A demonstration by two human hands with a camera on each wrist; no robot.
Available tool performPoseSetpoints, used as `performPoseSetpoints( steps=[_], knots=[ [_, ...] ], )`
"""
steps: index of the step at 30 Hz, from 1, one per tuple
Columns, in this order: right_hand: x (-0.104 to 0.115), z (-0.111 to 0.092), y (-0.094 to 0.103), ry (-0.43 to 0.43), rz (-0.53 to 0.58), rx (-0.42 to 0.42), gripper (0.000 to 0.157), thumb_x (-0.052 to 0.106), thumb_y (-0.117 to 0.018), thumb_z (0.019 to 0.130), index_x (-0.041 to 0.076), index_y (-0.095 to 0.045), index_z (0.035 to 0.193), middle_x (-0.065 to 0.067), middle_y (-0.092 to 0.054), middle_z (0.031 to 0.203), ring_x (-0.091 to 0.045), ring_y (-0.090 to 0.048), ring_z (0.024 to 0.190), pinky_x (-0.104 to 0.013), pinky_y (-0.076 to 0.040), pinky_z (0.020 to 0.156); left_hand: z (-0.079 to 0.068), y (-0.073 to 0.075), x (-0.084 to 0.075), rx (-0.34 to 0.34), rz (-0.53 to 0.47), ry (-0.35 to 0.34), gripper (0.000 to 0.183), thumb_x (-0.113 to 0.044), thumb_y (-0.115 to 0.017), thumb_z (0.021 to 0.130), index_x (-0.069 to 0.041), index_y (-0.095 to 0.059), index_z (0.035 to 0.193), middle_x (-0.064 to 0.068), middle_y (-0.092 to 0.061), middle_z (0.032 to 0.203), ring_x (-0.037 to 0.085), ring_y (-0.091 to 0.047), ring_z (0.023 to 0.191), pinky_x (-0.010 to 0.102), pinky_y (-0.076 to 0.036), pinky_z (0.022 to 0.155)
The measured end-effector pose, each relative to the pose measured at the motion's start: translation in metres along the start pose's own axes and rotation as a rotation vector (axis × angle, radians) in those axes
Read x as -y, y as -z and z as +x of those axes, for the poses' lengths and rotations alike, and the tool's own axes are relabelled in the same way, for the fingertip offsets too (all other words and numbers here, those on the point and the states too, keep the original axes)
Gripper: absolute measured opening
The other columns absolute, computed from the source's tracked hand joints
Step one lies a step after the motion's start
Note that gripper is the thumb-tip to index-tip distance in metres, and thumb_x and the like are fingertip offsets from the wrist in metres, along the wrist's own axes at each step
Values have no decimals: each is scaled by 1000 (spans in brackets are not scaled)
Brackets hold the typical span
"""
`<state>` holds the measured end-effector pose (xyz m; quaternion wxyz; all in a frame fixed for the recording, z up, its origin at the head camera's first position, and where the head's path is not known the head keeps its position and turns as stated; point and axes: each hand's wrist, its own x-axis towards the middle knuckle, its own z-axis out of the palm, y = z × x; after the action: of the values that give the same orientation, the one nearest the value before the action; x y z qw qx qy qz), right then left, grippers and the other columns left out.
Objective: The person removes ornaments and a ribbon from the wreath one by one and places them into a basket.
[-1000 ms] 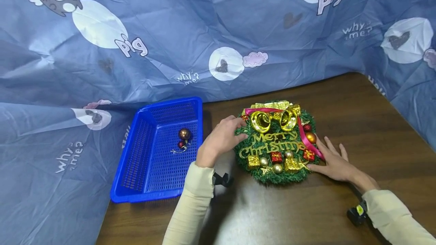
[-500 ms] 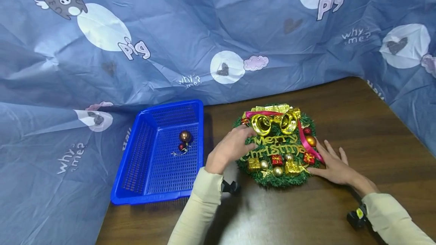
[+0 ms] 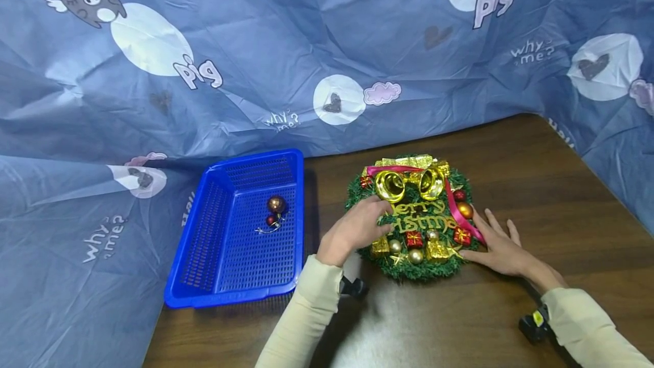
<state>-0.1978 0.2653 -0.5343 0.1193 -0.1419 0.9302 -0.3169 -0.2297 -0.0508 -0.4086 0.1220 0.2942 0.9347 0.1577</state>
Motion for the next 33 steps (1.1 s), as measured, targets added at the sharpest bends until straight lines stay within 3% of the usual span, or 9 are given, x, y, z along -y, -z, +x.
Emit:
performPoseSetpoints(
  steps=[9, 26, 33],
  knots=[
    [1, 0, 1, -5, 1, 5, 101, 49, -59, 90, 8, 8, 153, -27, -3, 156, -40, 13, 145, -61, 25, 106, 2, -10, -4, 35, 52, 8, 36, -27, -64, 91, -11, -61, 124, 3, -61, 123, 16, -57, 112, 25, -48, 96],
    [-1, 0, 0, -14, 8, 23, 101, 50, -59, 90, 10, 10, 152, -26, -3, 157, -39, 15, 145, -61, 26, 106, 7, -27, -7, 71, 155, -64, 29, -24, -67, 89, -13, -66, 116, 1, -66, 118, 15, -61, 109, 23, -48, 96],
    [-1, 1, 2, -12, 9, 26, 101, 50, -59, 90, 9, 9, 152, -26, -2, 157, -39, 16, 145, -62, 26, 105, 11, -34, -10, 67, 170, -88, 22, -21, -68, 88, -13, -69, 109, -1, -69, 108, 12, -63, 99, 21, -51, 88]
  ],
)
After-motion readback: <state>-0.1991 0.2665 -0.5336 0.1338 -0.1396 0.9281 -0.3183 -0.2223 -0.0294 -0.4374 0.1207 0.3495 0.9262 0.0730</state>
